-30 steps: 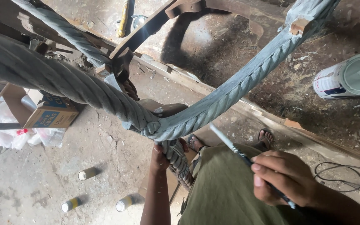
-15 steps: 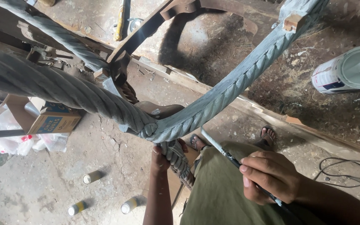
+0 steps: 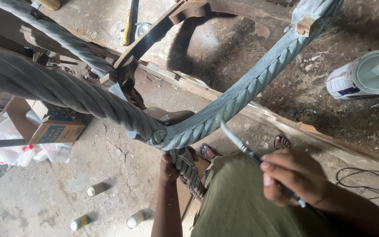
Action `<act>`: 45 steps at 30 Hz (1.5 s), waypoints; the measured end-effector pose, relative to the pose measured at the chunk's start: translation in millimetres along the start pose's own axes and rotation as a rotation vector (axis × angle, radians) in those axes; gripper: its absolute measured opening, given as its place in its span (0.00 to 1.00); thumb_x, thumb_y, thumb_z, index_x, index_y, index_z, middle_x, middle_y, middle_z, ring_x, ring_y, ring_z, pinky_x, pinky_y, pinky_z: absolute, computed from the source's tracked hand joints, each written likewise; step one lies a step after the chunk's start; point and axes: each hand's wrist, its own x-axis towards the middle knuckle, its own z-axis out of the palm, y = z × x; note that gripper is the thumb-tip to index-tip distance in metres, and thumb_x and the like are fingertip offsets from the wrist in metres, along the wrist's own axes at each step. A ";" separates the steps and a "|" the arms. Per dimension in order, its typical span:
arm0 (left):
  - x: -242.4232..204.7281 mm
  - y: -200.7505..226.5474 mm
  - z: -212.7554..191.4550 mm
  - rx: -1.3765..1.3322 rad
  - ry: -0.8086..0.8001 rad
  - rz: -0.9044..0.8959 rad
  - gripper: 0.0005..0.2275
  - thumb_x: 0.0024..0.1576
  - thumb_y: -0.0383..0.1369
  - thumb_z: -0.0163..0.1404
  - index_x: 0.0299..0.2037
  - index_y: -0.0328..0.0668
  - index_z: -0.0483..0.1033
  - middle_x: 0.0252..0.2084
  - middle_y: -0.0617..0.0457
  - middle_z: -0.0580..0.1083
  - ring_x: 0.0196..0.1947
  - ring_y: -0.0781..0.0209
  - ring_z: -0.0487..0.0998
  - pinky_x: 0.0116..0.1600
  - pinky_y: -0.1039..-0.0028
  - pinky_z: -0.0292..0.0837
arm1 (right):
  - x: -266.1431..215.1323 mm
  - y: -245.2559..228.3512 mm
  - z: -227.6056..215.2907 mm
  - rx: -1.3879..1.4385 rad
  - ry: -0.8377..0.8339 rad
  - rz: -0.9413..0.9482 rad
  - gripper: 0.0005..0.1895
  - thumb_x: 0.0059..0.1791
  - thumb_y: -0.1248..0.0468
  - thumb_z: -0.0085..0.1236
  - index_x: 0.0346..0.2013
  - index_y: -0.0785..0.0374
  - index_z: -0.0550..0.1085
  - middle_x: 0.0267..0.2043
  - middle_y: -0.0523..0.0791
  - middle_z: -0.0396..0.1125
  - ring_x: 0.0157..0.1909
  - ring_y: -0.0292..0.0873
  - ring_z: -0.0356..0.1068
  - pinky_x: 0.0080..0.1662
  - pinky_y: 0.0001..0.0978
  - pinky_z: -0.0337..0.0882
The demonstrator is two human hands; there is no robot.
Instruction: The person paints a thick, twisted rope with white paint using a paintbrush. They repeatedly dip the brush into a paint can and apply the paint to the rope, holding it steady with their left hand.
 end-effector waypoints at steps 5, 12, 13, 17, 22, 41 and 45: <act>-0.1 -2.4 -2.2 -0.022 -0.009 0.016 0.42 0.55 0.67 0.49 0.57 0.26 0.69 0.36 0.39 0.77 0.33 0.52 0.79 0.39 0.67 0.76 | 12.4 -14.5 -12.5 -0.042 -0.056 -0.052 0.10 0.47 0.71 0.52 0.43 0.67 0.73 0.40 0.52 0.71 0.30 0.40 0.72 0.32 0.26 0.78; -0.3 -1.6 -4.5 -0.067 -0.022 0.025 0.40 0.57 0.64 0.52 0.59 0.26 0.67 0.38 0.39 0.77 0.35 0.51 0.79 0.41 0.65 0.78 | 48.4 -28.4 -10.7 -0.050 -0.142 -0.050 0.07 0.47 0.68 0.52 0.38 0.68 0.74 0.38 0.51 0.72 0.33 0.46 0.73 0.40 0.33 0.79; -1.7 -0.4 -3.9 -0.069 -0.021 0.028 0.40 0.57 0.64 0.52 0.59 0.26 0.67 0.38 0.39 0.77 0.35 0.51 0.79 0.41 0.65 0.78 | 43.6 -29.3 -18.6 -0.050 -0.145 -0.052 0.07 0.47 0.68 0.52 0.38 0.68 0.74 0.38 0.51 0.72 0.33 0.46 0.73 0.40 0.33 0.79; -1.1 4.4 -1.5 -0.075 -0.024 0.013 0.39 0.56 0.64 0.52 0.55 0.27 0.69 0.38 0.40 0.77 0.35 0.50 0.80 0.42 0.65 0.78 | -41.5 76.2 -106.5 0.446 -0.117 1.012 0.16 0.48 0.70 0.45 0.46 0.71 0.77 0.27 0.51 0.63 0.24 0.44 0.62 0.27 0.37 0.61; 0.2 4.4 1.9 -0.104 -0.014 0.029 0.39 0.56 0.64 0.52 0.53 0.25 0.70 0.39 0.38 0.76 0.37 0.49 0.79 0.43 0.64 0.77 | -109.9 66.0 -112.8 -0.180 0.394 0.849 0.19 0.68 0.56 0.38 0.43 0.68 0.69 0.40 0.52 0.67 0.39 0.46 0.68 0.54 0.38 0.70; -5.8 -14.7 -15.1 -0.201 -0.001 0.042 0.26 0.58 0.57 0.54 0.35 0.36 0.69 0.13 0.59 0.58 0.08 0.67 0.57 0.18 0.74 0.63 | 59.0 -22.6 -19.8 -0.187 0.102 0.146 0.08 0.50 0.67 0.52 0.35 0.73 0.74 0.33 0.55 0.73 0.34 0.51 0.77 0.40 0.38 0.80; -9.5 -25.4 -27.0 -0.256 -0.031 0.066 0.20 0.60 0.52 0.54 0.29 0.46 0.64 0.15 0.59 0.58 0.09 0.68 0.55 0.14 0.77 0.54 | 58.8 -33.7 -23.1 -0.249 -0.012 0.127 0.07 0.49 0.65 0.54 0.37 0.66 0.76 0.36 0.50 0.75 0.36 0.44 0.77 0.45 0.38 0.79</act>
